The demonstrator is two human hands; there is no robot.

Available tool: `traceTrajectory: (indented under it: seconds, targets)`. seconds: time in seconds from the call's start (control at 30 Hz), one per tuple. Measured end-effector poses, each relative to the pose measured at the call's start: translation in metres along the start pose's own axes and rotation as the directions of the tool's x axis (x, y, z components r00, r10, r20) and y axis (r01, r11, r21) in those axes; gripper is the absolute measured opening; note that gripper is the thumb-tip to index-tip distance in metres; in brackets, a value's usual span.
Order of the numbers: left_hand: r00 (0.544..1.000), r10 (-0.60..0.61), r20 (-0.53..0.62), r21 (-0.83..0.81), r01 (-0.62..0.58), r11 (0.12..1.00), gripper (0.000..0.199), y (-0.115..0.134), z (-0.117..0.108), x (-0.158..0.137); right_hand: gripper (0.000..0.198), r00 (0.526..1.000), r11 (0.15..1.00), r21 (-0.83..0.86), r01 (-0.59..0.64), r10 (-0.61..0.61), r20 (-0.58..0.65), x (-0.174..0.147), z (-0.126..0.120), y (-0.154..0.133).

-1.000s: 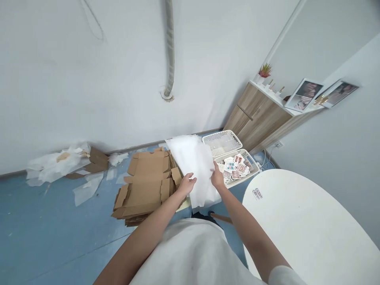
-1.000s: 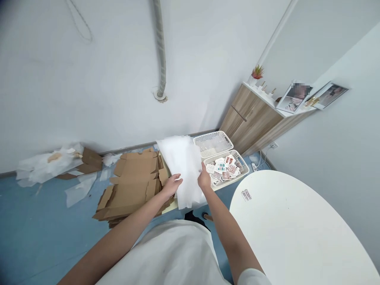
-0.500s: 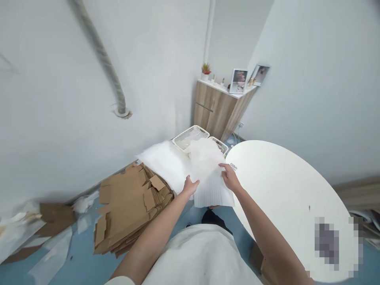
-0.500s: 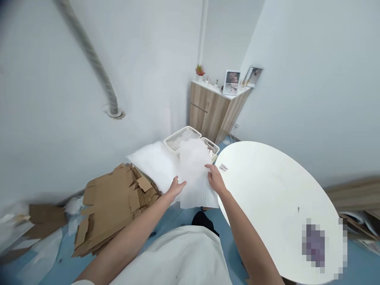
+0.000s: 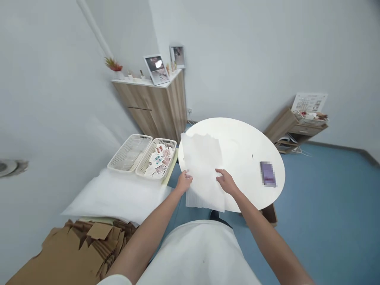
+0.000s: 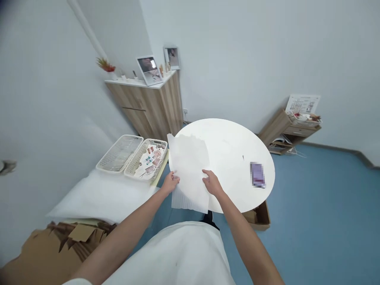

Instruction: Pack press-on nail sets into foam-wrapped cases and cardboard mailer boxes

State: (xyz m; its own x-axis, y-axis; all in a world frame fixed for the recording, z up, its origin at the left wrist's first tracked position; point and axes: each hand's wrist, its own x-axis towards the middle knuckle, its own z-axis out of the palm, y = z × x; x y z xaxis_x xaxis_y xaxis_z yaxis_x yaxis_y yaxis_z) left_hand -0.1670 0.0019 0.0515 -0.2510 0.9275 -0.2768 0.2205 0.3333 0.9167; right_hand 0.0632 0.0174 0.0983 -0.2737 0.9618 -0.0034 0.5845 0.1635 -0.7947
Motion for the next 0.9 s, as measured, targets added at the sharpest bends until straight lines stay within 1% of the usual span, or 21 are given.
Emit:
traceTrajectory:
  seconds: [0.17, 0.27, 0.37, 0.5, 0.63, 0.73, 0.8, 0.9]
  targets:
    - [0.999, -0.006, 0.051, 0.082, 0.002, 0.997, 0.047, 0.01, 0.046, 0.016, 0.042, 0.984, 0.982, 0.083, -0.169, 0.173, -0.042, -0.013, -0.024, 0.058]
    - [0.997, -0.019, 0.068, 0.165, 0.008, 0.986, 0.045, 0.009, 0.071, 0.02, 0.042, 0.967, 0.961, 0.119, -0.248, 0.252, -0.019, -0.017, -0.032, 0.088]
    - [0.994, -0.069, 0.083, 0.248, 0.047, 0.968, 0.043, 0.008, 0.091, 0.018, 0.043, 0.955, 0.947, 0.125, -0.297, 0.295, 0.034, -0.02, -0.037, 0.114]
    - [0.991, -0.133, 0.029, 0.38, 0.112, 0.918, 0.038, 0.005, 0.109, 0.01, 0.042, 0.951, 0.951, 0.06, -0.303, 0.298, 0.083, -0.022, -0.038, 0.142]
    - [0.985, -0.174, 0.021, 0.456, 0.145, 0.878, 0.032, 0.003, 0.12, 0.005, 0.04, 0.959, 0.965, -0.047, -0.257, 0.261, 0.113, -0.022, -0.037, 0.156]
    - [0.983, -0.179, 0.026, 0.502, 0.142, 0.853, 0.032, 0.004, 0.125, 0.008, 0.039, 0.967, 0.964, -0.139, -0.229, 0.241, 0.08, -0.019, -0.038, 0.157]
    - [0.986, -0.165, 0.033, 0.556, 0.119, 0.823, 0.034, 0.006, 0.128, 0.012, 0.037, 0.966, 0.946, -0.224, -0.235, 0.252, 0.05, -0.015, -0.04, 0.155]
    - [0.986, -0.159, 0.051, 0.646, 0.089, 0.759, 0.04, 0.012, 0.135, 0.02, 0.032, 0.96, 0.89, -0.377, -0.258, 0.279, 0.002, -0.01, -0.044, 0.151]
